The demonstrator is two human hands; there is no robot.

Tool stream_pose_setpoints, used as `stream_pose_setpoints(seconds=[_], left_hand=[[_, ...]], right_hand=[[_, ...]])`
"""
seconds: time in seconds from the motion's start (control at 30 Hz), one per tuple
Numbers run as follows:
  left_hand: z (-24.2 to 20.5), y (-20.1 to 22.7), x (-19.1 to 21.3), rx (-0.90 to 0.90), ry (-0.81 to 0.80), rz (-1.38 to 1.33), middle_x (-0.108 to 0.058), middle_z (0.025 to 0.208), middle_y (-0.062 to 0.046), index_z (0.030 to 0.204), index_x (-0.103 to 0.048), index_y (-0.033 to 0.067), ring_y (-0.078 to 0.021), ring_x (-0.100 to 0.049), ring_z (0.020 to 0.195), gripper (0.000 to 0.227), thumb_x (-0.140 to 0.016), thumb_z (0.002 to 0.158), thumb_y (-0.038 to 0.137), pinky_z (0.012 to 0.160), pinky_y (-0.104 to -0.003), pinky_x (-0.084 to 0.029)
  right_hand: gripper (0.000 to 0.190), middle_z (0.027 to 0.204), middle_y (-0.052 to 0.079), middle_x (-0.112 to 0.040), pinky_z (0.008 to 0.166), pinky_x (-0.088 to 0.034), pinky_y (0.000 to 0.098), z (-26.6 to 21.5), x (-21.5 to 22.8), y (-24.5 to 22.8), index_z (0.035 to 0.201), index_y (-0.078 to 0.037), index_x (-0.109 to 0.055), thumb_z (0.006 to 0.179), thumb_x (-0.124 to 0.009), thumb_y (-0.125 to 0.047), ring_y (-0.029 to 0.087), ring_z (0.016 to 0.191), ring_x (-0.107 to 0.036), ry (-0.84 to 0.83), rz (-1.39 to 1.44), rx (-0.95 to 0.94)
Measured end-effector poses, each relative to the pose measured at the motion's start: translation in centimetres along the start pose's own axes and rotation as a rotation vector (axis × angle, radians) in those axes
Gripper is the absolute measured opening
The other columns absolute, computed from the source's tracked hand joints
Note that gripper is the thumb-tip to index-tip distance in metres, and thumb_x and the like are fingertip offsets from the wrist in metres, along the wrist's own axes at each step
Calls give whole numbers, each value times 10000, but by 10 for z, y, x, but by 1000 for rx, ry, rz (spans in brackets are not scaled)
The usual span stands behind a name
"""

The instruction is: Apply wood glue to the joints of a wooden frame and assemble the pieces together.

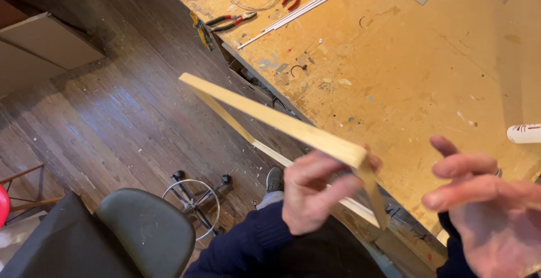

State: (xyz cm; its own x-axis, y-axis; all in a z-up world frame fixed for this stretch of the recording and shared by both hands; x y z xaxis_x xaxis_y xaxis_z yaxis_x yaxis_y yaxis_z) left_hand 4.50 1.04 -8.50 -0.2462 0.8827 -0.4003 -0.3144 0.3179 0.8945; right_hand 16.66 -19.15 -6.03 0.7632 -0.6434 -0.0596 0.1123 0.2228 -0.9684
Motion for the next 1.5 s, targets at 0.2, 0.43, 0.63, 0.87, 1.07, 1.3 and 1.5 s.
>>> stream_pose_setpoints(seconds=[0.2, 0.43, 0.63, 0.87, 1.07, 1.3, 1.5], left_hand=[[22, 8, 70, 69, 214, -178, -719, 1239, -178, 1455, -571, -93, -248, -717, 1093, 402, -559, 1093, 82, 1007, -426, -593], [36, 34, 116, 310, 128, -129, -691, 1104, -102, 1339, -601, -72, -139, -652, 920, 351, -506, 1090, 156, 837, -300, -550], [34, 61, 106, 415, -62, 648, -633, 860, -28, 1136, -676, -10, -43, -538, 752, 234, -724, 968, 146, 653, -225, -476], [41, 122, 87, 295, -195, 1032, -645, 752, -1, 1031, -719, 20, -42, -581, 648, 227, -811, 867, 147, 559, -236, -501], [-9, 198, 172, 319, 95, 890, -700, 1061, -115, 1090, -663, -46, -163, -690, 922, 359, -760, 751, 22, 815, -314, -570], [-69, 203, 306, -32, -91, 159, -560, 689, -12, 779, -656, 49, -123, -487, 602, 228, -703, 966, 171, 618, -317, -333], [-94, 175, 344, -82, -179, 8, -661, 828, -68, 1010, -701, 40, -149, -533, 704, 188, -688, 1071, 218, 659, -332, -405]], right_hand=[[983, 1008, 180, -705, 1199, -369, 644, 27, -6, -11, 1500, -77, -385, 888, -500, -837, 359, 1233, -597, -6, -196, 389], [826, 1315, 190, -604, 1185, -457, 510, 28, -9, 2, 1510, -55, -457, 906, -763, -528, 318, 1315, -592, 49, -49, 292], [769, 1461, 160, -537, 1139, -510, 440, 22, -12, 35, 1531, -129, -466, 858, -838, -124, 286, 1338, -581, 83, -70, 149], [1020, 1583, 160, -435, 1147, -507, 457, 29, -5, 64, 1574, -144, -370, 690, -867, -38, 285, 1390, -550, 74, -278, 126], [1304, 1740, 72, -215, 1252, -387, 437, -30, 12, 134, 1685, -188, -251, 604, -979, -250, 260, 1524, -363, 319, -144, 146], [1336, 1803, 77, -85, 1232, -467, 464, -30, -39, 118, 1735, -235, -170, 673, -981, -236, 287, 1548, -367, 397, 244, 154], [1004, 1770, 177, -241, 866, -625, 343, -4, -48, 102, 1668, -150, -213, 856, -763, 64, 357, 1395, -568, 514, 435, -31]])
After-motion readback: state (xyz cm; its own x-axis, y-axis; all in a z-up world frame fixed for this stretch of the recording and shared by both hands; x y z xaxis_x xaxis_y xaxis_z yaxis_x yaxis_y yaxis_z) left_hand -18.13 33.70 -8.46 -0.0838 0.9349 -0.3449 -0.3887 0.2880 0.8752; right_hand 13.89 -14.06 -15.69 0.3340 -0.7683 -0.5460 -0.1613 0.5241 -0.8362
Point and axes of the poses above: each hand's wrist, its own z-axis towards the middle knuckle, its own x-axis out of the back of the hand, y = z × x, the point moved 9 cm from there along z, towards the middle knuckle
